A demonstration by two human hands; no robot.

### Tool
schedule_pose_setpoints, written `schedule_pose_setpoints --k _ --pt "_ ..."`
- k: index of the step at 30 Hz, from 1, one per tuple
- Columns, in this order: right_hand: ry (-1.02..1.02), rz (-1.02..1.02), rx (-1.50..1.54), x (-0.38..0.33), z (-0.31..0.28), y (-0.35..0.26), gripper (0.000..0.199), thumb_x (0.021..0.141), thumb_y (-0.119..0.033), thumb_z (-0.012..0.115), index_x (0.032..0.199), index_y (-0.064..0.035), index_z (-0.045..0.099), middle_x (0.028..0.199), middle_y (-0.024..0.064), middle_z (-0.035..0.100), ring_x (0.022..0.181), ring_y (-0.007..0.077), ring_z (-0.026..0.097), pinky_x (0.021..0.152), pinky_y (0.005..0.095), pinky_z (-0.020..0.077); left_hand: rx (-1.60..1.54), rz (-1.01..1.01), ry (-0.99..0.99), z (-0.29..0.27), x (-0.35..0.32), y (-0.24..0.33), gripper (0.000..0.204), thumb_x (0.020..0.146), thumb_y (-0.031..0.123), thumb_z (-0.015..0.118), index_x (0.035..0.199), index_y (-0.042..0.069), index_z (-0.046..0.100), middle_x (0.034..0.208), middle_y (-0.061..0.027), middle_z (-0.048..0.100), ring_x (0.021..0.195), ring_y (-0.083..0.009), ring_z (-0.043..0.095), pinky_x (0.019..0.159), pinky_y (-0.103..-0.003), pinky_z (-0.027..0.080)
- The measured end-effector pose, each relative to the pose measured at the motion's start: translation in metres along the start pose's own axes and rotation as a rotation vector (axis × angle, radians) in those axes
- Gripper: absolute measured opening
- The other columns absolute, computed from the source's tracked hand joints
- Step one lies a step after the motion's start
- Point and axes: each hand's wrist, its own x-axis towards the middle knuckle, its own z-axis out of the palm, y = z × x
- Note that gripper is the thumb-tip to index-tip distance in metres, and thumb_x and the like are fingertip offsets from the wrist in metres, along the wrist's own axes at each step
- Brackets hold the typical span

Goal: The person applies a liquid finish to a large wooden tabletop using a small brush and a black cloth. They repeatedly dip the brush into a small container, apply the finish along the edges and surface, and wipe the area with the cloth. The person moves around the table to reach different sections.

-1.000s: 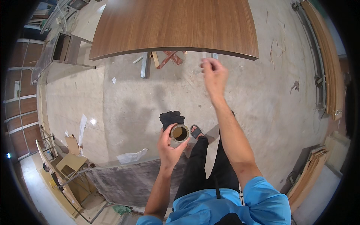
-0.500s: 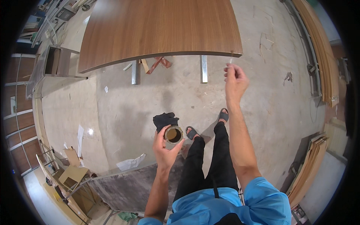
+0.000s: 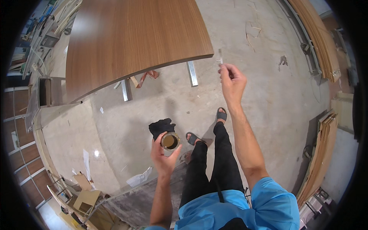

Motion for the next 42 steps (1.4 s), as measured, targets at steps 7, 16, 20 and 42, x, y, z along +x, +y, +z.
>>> schedule_pose_setpoints --k 7,16,20,42 --pt "-0.077 -0.174 -0.164 0.047 -0.02 -0.009 0.015 0.099 -0.012 0.072 0.104 0.0015 0.077 0.085 0.0056 0.074 0.072 0.0084 0.063 0.066 0.026 0.0504 0.037 0.025 -0.003 0.011 0.009 0.016 0.069 0.076 -0.009 0.087 0.138 -0.002 0.058 0.125 -0.0092 0.064 0.115 -0.0179 0.067 0.1 -0.03 0.054" --pt "-0.376 -0.41 -0.272 0.141 -0.002 -0.014 0.01 0.093 -0.006 0.076 0.101 -0.0017 0.078 0.088 0.0096 0.072 0.075 0.0187 0.065 0.068 0.0318 0.0521 0.068 0.036 0.062 0.053 0.028 0.034 0.066 0.073 -0.002 0.092 0.132 -0.002 0.063 0.12 -0.0112 0.062 0.108 -0.0209 0.07 0.092 -0.032 0.057" --pt "-0.588 -0.391 -0.226 0.169 -0.005 -0.008 0.008 0.093 -0.006 0.077 0.1 -0.0021 0.078 0.087 0.0089 0.071 0.075 0.0178 0.064 0.067 0.0319 0.0513 -0.018 -0.109 0.133 0.09 0.034 0.045 0.066 0.073 -0.002 0.092 0.132 -0.002 0.063 0.119 -0.0109 0.062 0.11 -0.0205 0.07 0.094 -0.03 0.057" --pt "-0.857 -0.472 -0.09 0.256 0.028 -0.012 0.009 0.091 -0.002 0.078 0.099 -0.0011 0.077 0.085 0.0071 0.067 0.07 0.0168 0.06 0.064 0.0326 0.0485 -0.021 -0.259 0.358 0.199 0.052 0.107 0.066 0.073 0.002 0.093 0.131 0.0 0.063 0.119 -0.0112 0.067 0.11 -0.0207 0.068 0.097 -0.033 0.053"
